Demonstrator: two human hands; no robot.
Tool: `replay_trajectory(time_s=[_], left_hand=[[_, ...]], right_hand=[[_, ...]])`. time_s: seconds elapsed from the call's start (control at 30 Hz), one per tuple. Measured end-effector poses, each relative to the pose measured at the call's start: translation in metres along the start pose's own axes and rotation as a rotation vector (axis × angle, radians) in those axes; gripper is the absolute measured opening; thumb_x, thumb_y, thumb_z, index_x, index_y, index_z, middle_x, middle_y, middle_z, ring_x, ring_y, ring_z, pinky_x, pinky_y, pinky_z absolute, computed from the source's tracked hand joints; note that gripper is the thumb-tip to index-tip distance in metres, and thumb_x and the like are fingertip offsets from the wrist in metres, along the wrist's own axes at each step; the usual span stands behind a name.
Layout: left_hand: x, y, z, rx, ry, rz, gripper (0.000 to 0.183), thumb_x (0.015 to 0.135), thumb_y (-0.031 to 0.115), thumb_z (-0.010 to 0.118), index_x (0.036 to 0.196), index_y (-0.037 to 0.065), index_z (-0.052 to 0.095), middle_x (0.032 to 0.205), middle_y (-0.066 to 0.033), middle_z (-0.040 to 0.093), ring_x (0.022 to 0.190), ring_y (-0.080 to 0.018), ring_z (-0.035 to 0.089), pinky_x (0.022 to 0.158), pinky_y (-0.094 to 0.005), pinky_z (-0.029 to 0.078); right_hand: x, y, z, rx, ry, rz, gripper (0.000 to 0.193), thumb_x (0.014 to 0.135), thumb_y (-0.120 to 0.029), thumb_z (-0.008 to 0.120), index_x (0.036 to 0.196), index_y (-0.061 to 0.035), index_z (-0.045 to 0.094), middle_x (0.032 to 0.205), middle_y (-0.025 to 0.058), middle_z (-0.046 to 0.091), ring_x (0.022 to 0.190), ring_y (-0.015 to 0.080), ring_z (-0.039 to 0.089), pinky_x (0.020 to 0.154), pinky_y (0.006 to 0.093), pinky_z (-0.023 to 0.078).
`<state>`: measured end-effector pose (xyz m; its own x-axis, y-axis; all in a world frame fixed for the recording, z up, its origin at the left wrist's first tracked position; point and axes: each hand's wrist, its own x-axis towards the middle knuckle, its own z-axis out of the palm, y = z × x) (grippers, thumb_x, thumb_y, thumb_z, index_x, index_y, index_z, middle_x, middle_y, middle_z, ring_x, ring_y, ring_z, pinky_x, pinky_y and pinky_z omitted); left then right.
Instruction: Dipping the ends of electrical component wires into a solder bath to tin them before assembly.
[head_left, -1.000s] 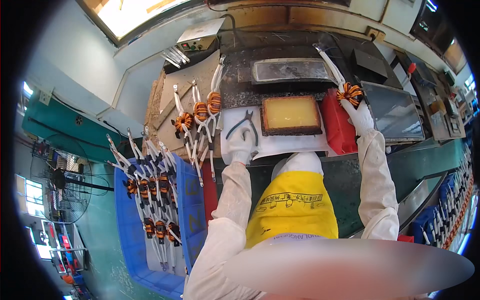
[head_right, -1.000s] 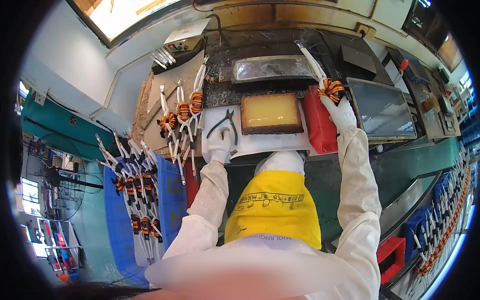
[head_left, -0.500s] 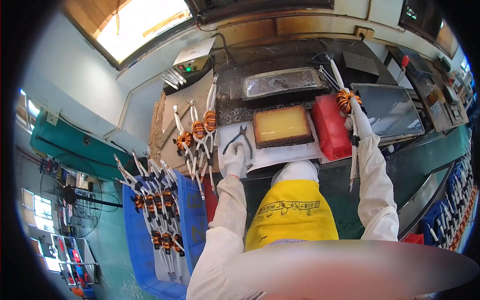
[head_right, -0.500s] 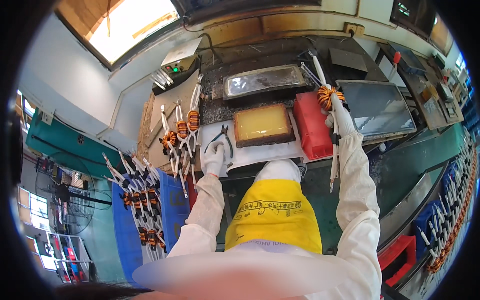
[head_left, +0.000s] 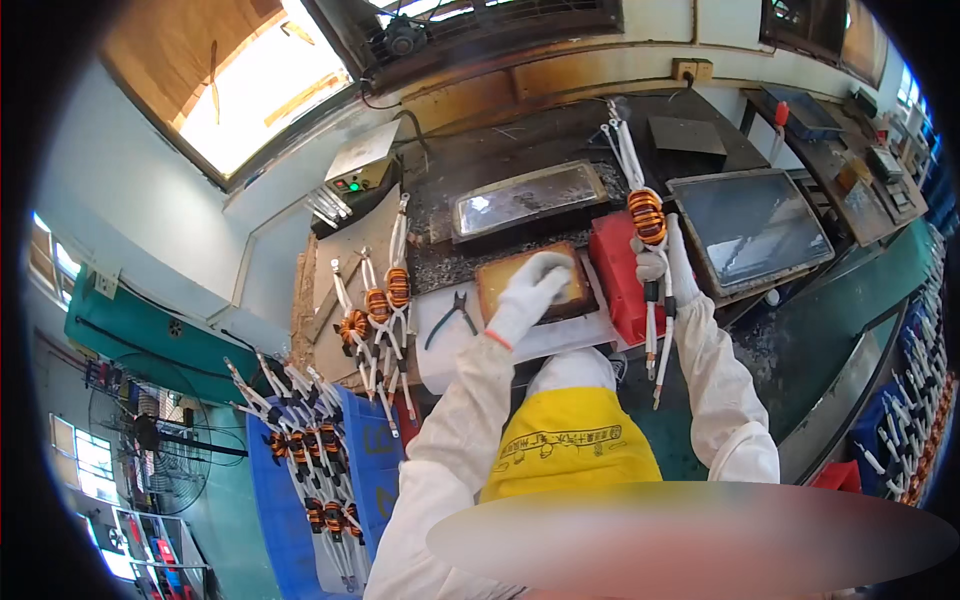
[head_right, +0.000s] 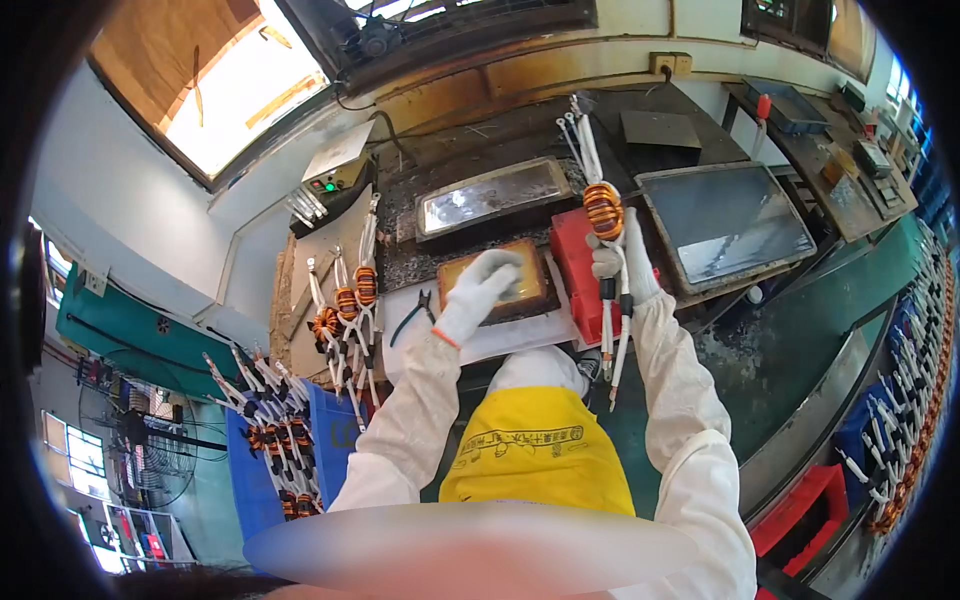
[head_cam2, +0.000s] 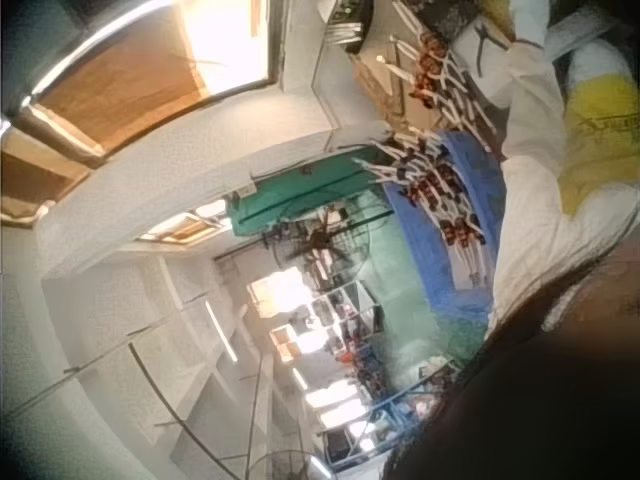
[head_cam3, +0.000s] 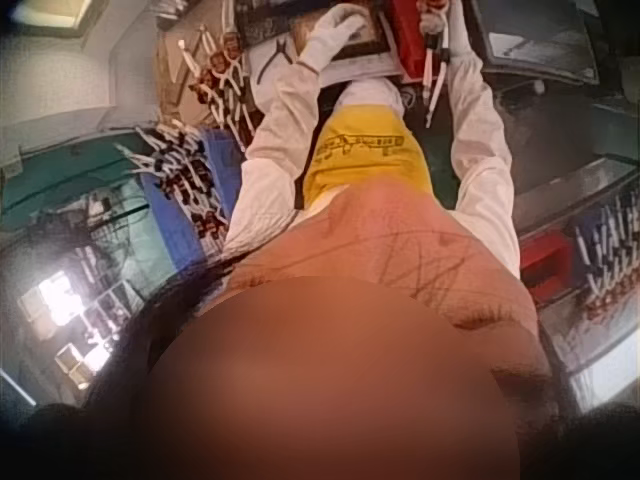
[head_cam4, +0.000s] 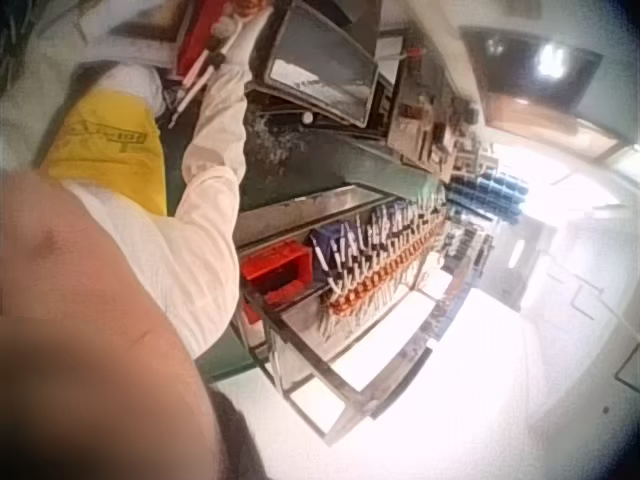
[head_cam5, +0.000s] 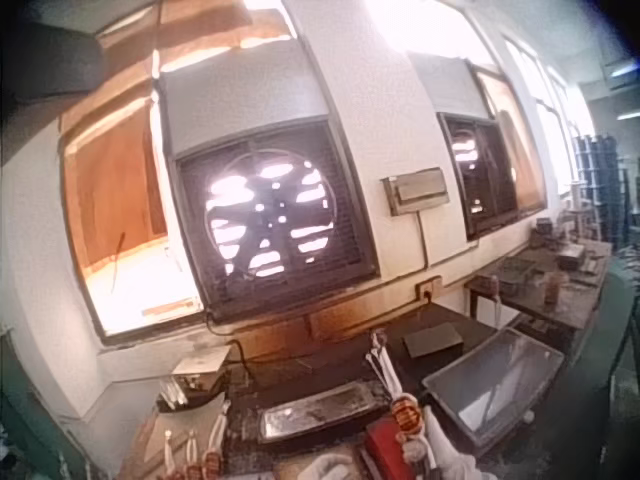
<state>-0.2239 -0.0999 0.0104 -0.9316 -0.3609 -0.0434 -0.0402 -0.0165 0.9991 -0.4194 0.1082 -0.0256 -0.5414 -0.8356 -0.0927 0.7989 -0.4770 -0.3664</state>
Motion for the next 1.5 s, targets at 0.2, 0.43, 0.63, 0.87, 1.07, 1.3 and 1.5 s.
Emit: replay_trajectory(time_s=[0.2, 0.43, 0.63, 0.87, 1.07, 1.3, 1.5], left_hand=[[0.059, 0.012, 0.082, 0.393, 0.028, 0.141, 0.054, 0.096, 0.042, 0.066, 0.133, 0.002, 0.060, 0.125, -0.0131, 0.070, 0.114, -0.0225, 0.066, 0.098, -0.0349, 0.051], [0.090, 0.022, 0.143, 0.282, 0.031, 0.030, 0.068, 0.084, 0.051, 0.077, 0.125, 0.000, 0.060, 0.117, -0.0165, 0.071, 0.103, -0.0253, 0.070, 0.091, -0.0374, 0.053], [0.112, 0.001, 0.136, 0.100, 0.118, 0.007, 0.074, 0.074, 0.051, 0.085, 0.123, -0.001, 0.064, 0.105, -0.0109, 0.073, 0.087, -0.0193, 0.070, 0.078, -0.0346, 0.056], [0.098, 0.010, 0.129, -0.228, 0.193, -0.070, 0.052, 0.085, 0.027, 0.080, 0.125, 0.000, 0.060, 0.100, -0.0072, 0.068, 0.074, -0.0141, 0.065, 0.062, -0.0289, 0.055], [0.104, 0.003, 0.111, -0.488, 0.103, 0.116, 0.046, 0.086, 0.015, 0.078, 0.126, 0.001, 0.060, 0.104, -0.0062, 0.067, 0.089, -0.0164, 0.066, 0.079, -0.0308, 0.055], [0.092, 0.040, 0.070, -0.296, 0.454, 0.007, 0.046, 0.075, 0.022, 0.082, 0.105, -0.002, 0.057, 0.083, -0.0078, 0.068, 0.066, -0.0151, 0.065, 0.059, -0.0307, 0.053], [0.070, 0.049, 0.022, 0.097, 0.520, -0.054, 0.052, 0.068, 0.027, 0.085, 0.107, 0.001, 0.062, 0.091, -0.0105, 0.073, 0.072, -0.0170, 0.072, 0.066, -0.0306, 0.058]], right_hand=[[0.001, 0.006, 0.002, -0.046, 0.020, 0.021, 0.058, 0.099, -0.066, 0.051, 0.100, -0.0088, 0.059, 0.060, -0.0011, 0.050, 0.041, 0.0061, 0.044, 0.040, 0.0191, 0.041], [0.008, 0.002, -0.018, -0.221, 0.031, -0.247, 0.051, 0.101, -0.062, 0.050, 0.109, -0.0126, 0.060, 0.076, -0.0014, 0.063, 0.060, 0.0094, 0.062, 0.056, 0.0212, 0.053], [0.008, 0.014, 0.005, -0.266, 0.049, -0.251, 0.034, 0.104, -0.047, 0.052, 0.099, -0.0146, 0.062, 0.070, -0.0015, 0.056, 0.052, 0.0095, 0.051, 0.046, 0.0238, 0.039], [0.010, 0.024, 0.014, -0.151, 0.091, -0.055, 0.040, 0.104, -0.051, 0.052, 0.086, -0.0161, 0.054, 0.075, 0.0019, 0.057, 0.064, 0.0154, 0.059, 0.063, 0.0326, 0.057], [0.008, 0.021, 0.023, -0.311, -0.148, -0.113, 0.042, 0.107, -0.043, 0.048, 0.125, -0.0075, 0.061, 0.114, 0.0088, 0.068, 0.100, 0.0209, 0.065, 0.091, 0.0376, 0.053], [0.001, 0.016, 0.017, -0.257, 0.162, -0.048, 0.079, 0.104, -0.051, 0.051, 0.152, 0.0093, 0.031, 0.153, 0.0292, 0.040, 0.142, 0.0387, 0.042, 0.116, 0.0541, 0.041], [0.012, 0.010, -0.012, -0.204, 0.047, -0.051, 0.045, 0.104, -0.040, 0.059, 0.122, 0.0005, 0.060, 0.109, 0.0144, 0.069, 0.094, 0.0227, 0.070, 0.101, 0.0467, 0.055]])
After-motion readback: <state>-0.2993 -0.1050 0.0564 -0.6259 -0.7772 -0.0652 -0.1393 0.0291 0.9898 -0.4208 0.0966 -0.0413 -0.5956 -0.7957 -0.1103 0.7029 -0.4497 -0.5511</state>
